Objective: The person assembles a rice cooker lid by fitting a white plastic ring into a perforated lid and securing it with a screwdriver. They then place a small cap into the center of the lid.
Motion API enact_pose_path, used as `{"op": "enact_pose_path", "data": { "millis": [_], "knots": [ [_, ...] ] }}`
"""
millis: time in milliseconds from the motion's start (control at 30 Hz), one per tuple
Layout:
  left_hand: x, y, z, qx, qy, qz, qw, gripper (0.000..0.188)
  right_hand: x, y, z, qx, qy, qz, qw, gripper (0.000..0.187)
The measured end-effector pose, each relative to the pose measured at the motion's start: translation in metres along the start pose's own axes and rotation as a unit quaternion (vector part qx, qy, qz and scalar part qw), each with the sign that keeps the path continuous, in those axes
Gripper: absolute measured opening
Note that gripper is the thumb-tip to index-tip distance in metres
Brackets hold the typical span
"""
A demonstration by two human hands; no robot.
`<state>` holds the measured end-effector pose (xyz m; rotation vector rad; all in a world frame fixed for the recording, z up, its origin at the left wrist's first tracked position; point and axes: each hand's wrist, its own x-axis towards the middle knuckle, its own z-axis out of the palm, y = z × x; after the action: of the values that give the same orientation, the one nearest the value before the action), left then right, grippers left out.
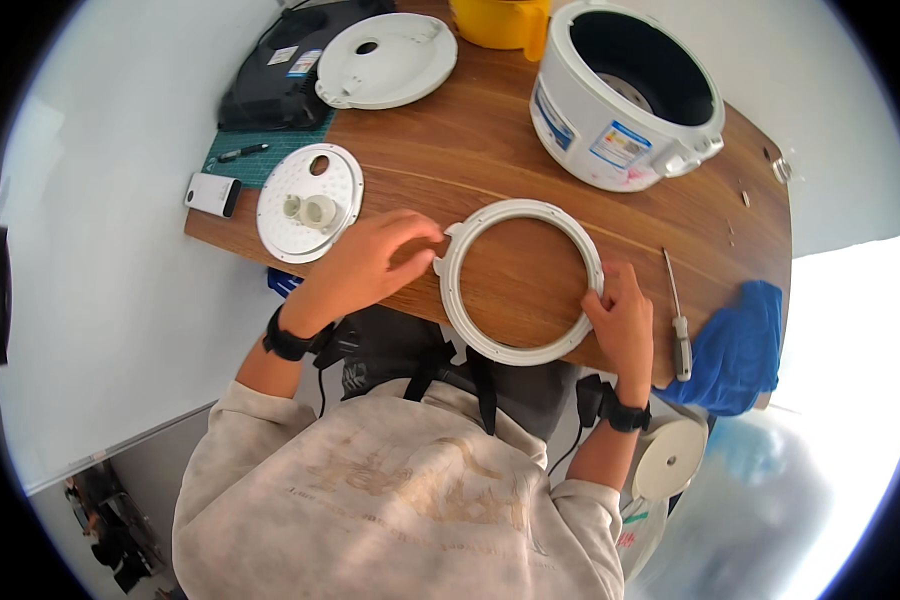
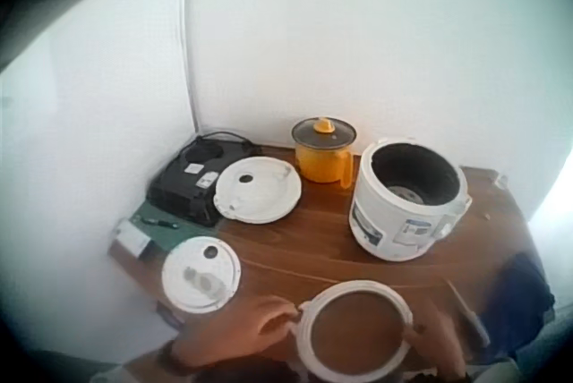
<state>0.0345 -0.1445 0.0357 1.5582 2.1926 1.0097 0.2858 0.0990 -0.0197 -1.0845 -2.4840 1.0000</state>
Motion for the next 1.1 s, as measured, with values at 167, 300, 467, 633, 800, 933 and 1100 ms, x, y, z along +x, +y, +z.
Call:
{"op": "enact_pose_path", "data": {
  "millis": [167,300,467,633,800,933,1100],
  "knots": [
    [-0.034,-0.046,-0.057,0.141,0.135,-0.104,0.975,0.028,0.0,0.0,-0.001,0.04,-0.011,0.023,0.999,0.034],
    [-0.056,-0.077,-0.065,0.272,0.149,-0.183,0.933,0.046,0.005,0.004,0.002,0.059,-0.013,0.033,0.998,0.034],
    [-0.051,-0.08,-0.059,0.175,0.111,-0.263,0.942,0.054,0.003,0.004,0.003,0.065,0.002,0.027,0.997,0.033],
    [-0.049,-0.088,-0.055,0.194,0.129,-0.234,0.944,0.052,0.004,0.005,0.003,0.059,-0.003,0.032,0.998,0.032],
    [-0.048,-0.087,-0.05,0.214,0.129,-0.203,0.947,0.049,0.002,0.004,0.003,0.046,0.011,0.011,0.999,0.032],
    [-0.049,-0.094,-0.051,0.189,0.138,-0.208,0.95,0.047,0.002,0.002,0.004,0.062,0.013,0.023,0.998,0.033],
    [-0.037,-0.086,-0.053,0.171,0.146,-0.191,0.955,0.045,0.001,0.006,0.005,0.057,0.018,0.008,0.998,0.033]
  ]
}}
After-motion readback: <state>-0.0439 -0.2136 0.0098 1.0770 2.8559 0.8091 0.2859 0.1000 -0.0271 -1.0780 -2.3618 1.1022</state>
